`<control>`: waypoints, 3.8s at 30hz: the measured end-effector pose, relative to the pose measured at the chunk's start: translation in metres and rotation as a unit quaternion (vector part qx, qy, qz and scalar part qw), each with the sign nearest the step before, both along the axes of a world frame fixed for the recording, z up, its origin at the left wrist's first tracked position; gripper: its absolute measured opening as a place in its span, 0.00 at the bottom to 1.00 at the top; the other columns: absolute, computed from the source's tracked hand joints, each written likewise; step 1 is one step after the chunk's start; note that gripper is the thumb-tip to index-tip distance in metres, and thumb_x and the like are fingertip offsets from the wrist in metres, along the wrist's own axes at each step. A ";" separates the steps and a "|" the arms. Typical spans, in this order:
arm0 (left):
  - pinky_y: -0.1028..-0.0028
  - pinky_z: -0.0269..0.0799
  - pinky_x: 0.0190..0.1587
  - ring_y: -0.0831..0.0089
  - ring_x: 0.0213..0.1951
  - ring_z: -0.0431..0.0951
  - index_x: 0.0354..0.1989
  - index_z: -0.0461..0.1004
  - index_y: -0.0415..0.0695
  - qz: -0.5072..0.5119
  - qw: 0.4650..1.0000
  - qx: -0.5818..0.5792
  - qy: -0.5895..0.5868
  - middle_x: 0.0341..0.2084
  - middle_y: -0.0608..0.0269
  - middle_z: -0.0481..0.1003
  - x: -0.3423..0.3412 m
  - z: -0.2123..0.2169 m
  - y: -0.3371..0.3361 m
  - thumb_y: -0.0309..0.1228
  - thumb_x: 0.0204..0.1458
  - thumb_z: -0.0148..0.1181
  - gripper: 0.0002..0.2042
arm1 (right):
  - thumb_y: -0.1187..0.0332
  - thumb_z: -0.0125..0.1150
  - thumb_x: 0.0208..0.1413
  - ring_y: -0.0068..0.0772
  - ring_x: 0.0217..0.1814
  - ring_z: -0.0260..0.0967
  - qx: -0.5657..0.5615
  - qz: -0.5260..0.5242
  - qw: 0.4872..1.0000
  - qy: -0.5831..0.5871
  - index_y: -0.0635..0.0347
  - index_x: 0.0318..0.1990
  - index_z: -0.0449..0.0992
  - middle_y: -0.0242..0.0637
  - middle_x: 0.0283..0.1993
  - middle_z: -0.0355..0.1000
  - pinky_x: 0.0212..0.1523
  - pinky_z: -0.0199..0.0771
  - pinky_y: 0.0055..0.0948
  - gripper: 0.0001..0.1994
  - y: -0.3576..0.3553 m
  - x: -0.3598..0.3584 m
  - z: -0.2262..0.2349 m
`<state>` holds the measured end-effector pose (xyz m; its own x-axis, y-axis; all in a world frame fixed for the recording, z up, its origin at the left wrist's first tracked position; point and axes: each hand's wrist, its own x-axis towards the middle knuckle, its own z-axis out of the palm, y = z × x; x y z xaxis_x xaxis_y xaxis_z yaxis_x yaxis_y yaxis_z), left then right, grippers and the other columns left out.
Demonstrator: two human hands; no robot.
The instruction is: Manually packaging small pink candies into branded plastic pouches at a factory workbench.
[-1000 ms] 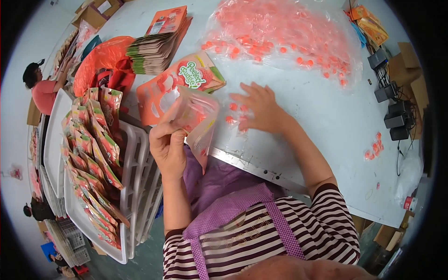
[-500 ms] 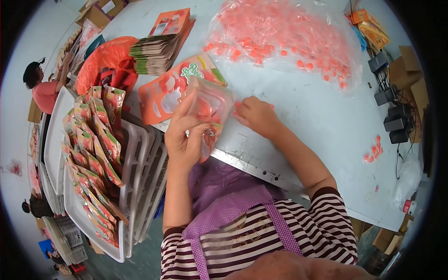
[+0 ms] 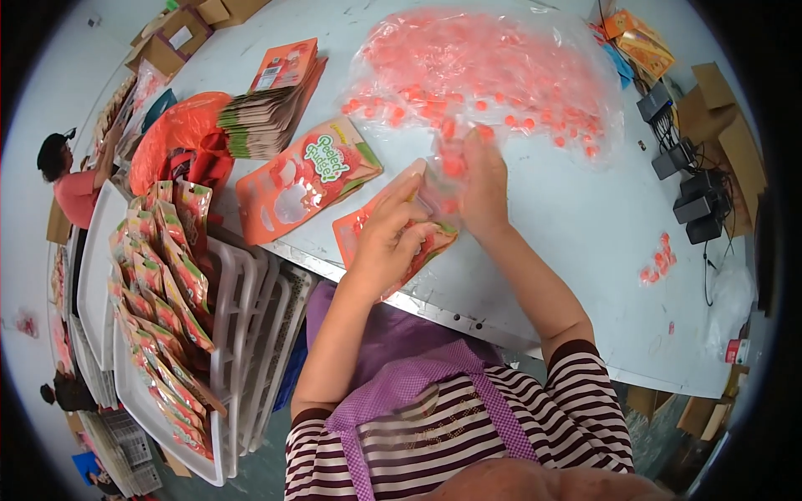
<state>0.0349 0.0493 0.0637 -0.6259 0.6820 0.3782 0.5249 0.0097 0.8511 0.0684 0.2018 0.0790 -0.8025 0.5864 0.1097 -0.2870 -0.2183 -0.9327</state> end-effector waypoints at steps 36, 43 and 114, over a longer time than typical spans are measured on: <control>0.65 0.61 0.57 0.59 0.58 0.64 0.30 0.69 0.39 -0.039 0.982 0.140 -0.120 0.58 0.44 0.61 0.006 0.003 -0.030 0.18 0.50 0.54 0.03 | 0.58 0.41 0.62 0.32 0.39 0.64 0.390 0.134 0.888 0.204 0.60 0.28 0.72 0.36 0.32 0.67 0.46 0.59 0.35 0.18 -0.003 0.035 -0.005; 0.67 0.65 0.52 0.65 0.49 0.71 0.33 0.69 0.40 -0.014 0.979 0.171 -0.106 0.58 0.45 0.61 -0.002 0.006 -0.043 0.22 0.51 0.56 0.04 | 0.68 0.52 0.56 0.29 0.40 0.64 0.388 0.096 0.905 -0.143 0.63 0.32 0.73 0.35 0.37 0.67 0.41 0.64 0.25 0.08 0.040 0.025 -0.033; 0.78 0.66 0.36 0.75 0.34 0.71 0.31 0.74 0.35 0.292 0.924 0.199 -0.144 0.32 0.63 0.71 0.068 0.031 -0.180 0.22 0.44 0.63 0.07 | 0.78 0.54 0.55 0.20 0.34 0.65 0.151 0.330 0.924 0.124 0.68 0.36 0.70 0.37 0.37 0.67 0.35 0.67 0.19 0.03 -0.106 0.012 0.006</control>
<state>0.1030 -0.1310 0.0943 -0.9569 0.0388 0.2878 0.2811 -0.1247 0.9515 0.0804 0.0961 0.0851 -0.9024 -0.1080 0.4172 -0.3980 -0.1625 -0.9029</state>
